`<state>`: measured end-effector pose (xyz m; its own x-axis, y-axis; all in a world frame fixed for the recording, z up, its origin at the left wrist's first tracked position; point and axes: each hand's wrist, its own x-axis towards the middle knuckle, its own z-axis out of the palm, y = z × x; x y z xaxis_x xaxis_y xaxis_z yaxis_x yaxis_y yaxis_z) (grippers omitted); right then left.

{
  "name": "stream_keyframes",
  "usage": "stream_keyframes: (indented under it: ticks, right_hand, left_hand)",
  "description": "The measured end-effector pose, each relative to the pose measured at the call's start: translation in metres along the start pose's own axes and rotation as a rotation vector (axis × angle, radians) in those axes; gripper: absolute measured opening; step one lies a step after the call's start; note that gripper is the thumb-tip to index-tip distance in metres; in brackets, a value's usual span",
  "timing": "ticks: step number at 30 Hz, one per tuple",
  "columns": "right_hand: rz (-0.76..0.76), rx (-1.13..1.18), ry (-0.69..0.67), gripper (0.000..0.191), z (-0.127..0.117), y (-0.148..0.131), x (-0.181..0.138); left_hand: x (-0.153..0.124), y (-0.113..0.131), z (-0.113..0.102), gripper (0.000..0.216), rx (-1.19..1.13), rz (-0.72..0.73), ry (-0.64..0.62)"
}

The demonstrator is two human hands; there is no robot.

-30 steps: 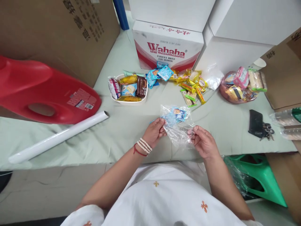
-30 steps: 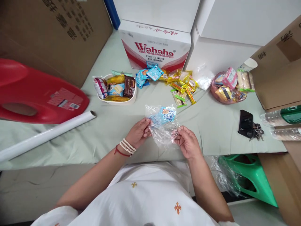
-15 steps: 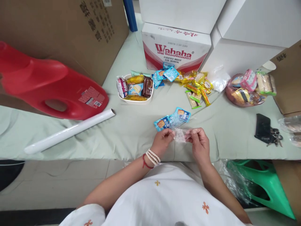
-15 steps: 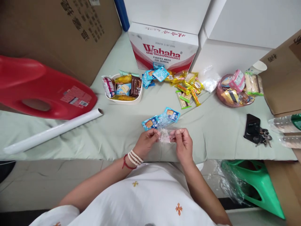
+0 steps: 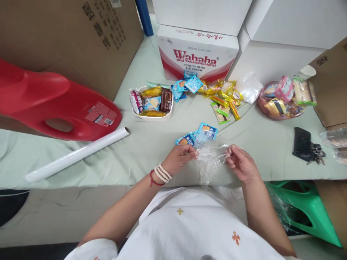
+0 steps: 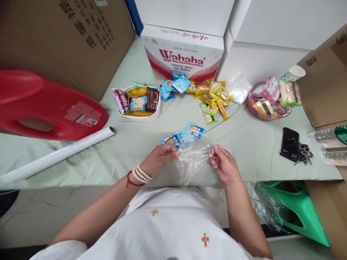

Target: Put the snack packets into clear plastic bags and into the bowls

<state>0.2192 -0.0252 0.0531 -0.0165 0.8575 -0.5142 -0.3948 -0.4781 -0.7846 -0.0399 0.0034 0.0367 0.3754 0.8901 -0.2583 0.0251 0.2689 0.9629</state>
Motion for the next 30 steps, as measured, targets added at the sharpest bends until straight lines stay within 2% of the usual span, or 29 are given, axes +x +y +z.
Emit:
stream_keyframes:
  ticks: [3, 6, 10, 12, 15, 18, 21, 25, 27, 30]
  right_hand:
    - [-0.081, -0.159, 0.040, 0.048, 0.011, 0.017, 0.000]
    - [-0.103, -0.276, 0.049, 0.043, 0.019, 0.032, 0.002]
    - [-0.174, -0.285, 0.223, 0.044, 0.014, 0.039, 0.006]
    - [-0.190, -0.287, 0.255, 0.044, 0.007, 0.037, 0.006]
    - [-0.223, -0.312, 0.276, 0.042, 0.004, 0.033, 0.003]
    - [-0.269, -0.389, 0.275, 0.039, 0.013, 0.032, -0.005]
    - [-0.296, -0.424, 0.255, 0.037, 0.027, 0.034, -0.014]
    - [-0.323, -0.472, 0.238, 0.038, 0.037, 0.038, -0.018]
    - [-0.317, -0.457, 0.253, 0.037, 0.032, 0.036, -0.016]
    - [-0.255, -0.352, 0.271, 0.040, 0.016, 0.028, -0.012]
  left_hand:
    - [0.002, -0.004, 0.007, 0.041, 0.055, 0.007, 0.063]
    - [0.004, -0.010, 0.012, 0.039, 0.141, 0.020, 0.070]
    - [0.006, -0.013, 0.006, 0.038, 0.213, 0.099, 0.137]
    - [0.005, -0.011, 0.000, 0.041, 0.161, 0.107, 0.161]
    - [0.001, -0.008, -0.001, 0.045, 0.033, 0.026, 0.179]
    - [-0.008, -0.006, 0.013, 0.053, -0.081, -0.129, 0.101]
    - [-0.013, -0.010, 0.035, 0.060, -0.095, -0.250, 0.021]
    - [-0.011, -0.018, 0.051, 0.055, -0.078, -0.161, 0.079]
    - [-0.010, -0.020, 0.047, 0.053, -0.149, -0.123, 0.108]
    - [-0.012, -0.018, 0.028, 0.053, -0.291, -0.157, 0.103]
